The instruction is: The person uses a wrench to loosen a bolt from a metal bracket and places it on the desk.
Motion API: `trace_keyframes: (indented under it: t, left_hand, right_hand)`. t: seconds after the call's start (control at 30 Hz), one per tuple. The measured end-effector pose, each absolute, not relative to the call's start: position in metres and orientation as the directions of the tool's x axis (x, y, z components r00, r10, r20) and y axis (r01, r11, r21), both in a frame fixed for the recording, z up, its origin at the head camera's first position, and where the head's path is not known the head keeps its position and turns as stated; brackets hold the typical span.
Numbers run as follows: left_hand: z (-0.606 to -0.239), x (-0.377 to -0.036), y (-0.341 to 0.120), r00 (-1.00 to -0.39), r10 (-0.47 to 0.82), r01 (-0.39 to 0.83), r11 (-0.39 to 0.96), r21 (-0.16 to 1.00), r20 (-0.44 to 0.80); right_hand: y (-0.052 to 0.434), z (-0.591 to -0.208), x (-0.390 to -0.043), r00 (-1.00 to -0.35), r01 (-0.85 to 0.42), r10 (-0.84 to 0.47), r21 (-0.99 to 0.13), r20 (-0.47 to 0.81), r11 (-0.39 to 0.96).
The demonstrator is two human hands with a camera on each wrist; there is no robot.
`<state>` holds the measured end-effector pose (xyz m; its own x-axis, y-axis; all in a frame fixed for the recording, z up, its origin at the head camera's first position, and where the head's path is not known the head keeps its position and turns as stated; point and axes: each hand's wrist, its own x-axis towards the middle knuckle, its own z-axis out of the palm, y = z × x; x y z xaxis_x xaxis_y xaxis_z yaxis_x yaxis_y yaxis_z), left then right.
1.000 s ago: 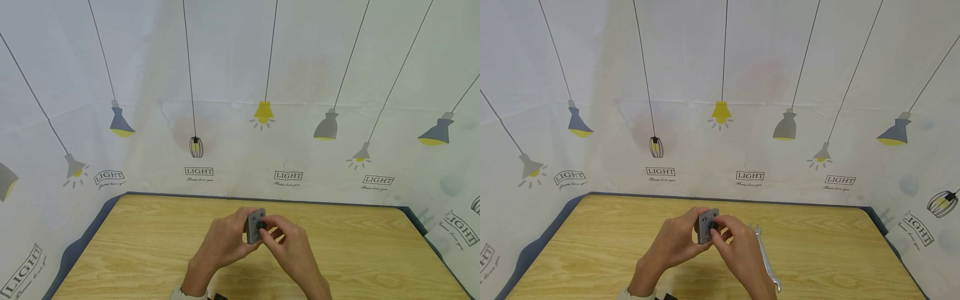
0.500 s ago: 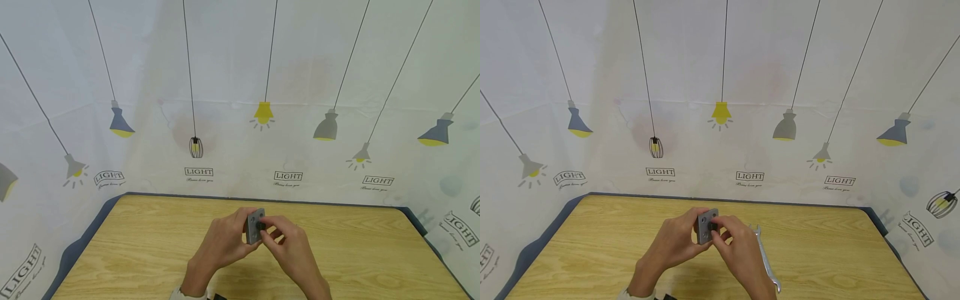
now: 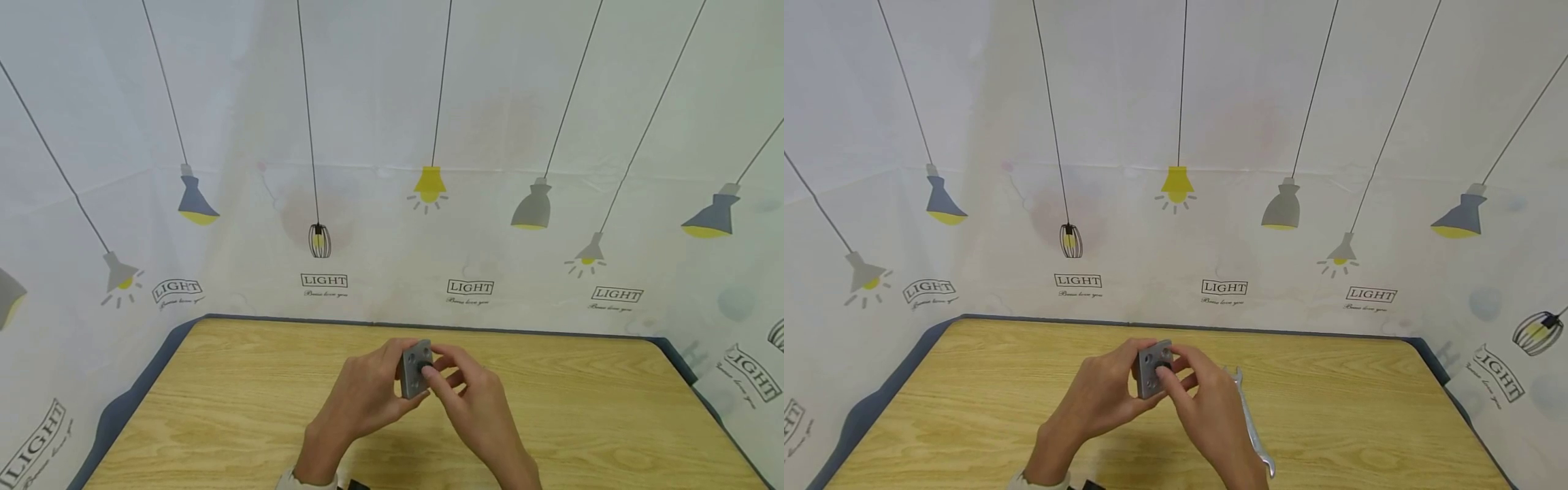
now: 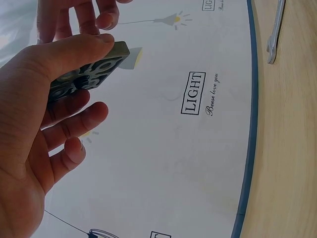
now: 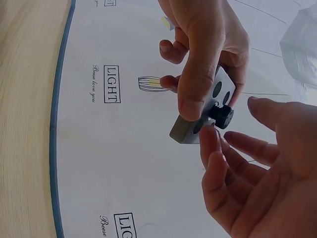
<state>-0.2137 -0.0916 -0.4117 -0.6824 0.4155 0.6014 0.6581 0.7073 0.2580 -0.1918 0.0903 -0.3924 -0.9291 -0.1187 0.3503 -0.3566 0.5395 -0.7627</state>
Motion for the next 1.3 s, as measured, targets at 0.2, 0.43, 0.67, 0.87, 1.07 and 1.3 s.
trace_keyframes:
  t: [0.2, 0.43, 0.67, 0.87, 1.07, 1.3]
  left_hand:
    - [-0.4123, -0.2135, -0.0903, -0.673, 0.419, 0.670, 0.695, 0.263, 0.609]
    - [-0.4131, -0.2137, -0.0886, -0.674, 0.425, 0.668, 0.700, 0.252, 0.605]
    - [-0.4114, -0.2128, -0.0883, -0.691, 0.431, 0.663, 0.697, 0.272, 0.580]
    - [-0.4111, -0.2126, -0.0885, -0.698, 0.435, 0.660, 0.699, 0.276, 0.568]
    - [-0.4111, -0.2127, -0.0886, -0.696, 0.433, 0.660, 0.701, 0.271, 0.573]
    - [-0.4111, -0.2130, -0.0881, -0.684, 0.435, 0.663, 0.705, 0.252, 0.585]
  right_hand:
    - [0.0907, -0.3933, -0.1928, -0.945, -0.306, -0.074, -0.785, 0.317, 0.539]
    - [0.0897, -0.3914, -0.1936, -0.968, -0.233, -0.059, -0.792, 0.243, 0.564]
    - [0.0900, -0.3911, -0.1944, -0.976, -0.205, -0.065, -0.768, 0.210, 0.607]
    - [0.0892, -0.3916, -0.1951, -0.972, -0.217, -0.066, -0.758, 0.224, 0.615]
    - [0.0883, -0.3908, -0.1948, -0.971, -0.220, -0.064, -0.763, 0.229, 0.608]
    - [0.0892, -0.3903, -0.1947, -0.972, -0.218, -0.067, -0.754, 0.225, 0.619]
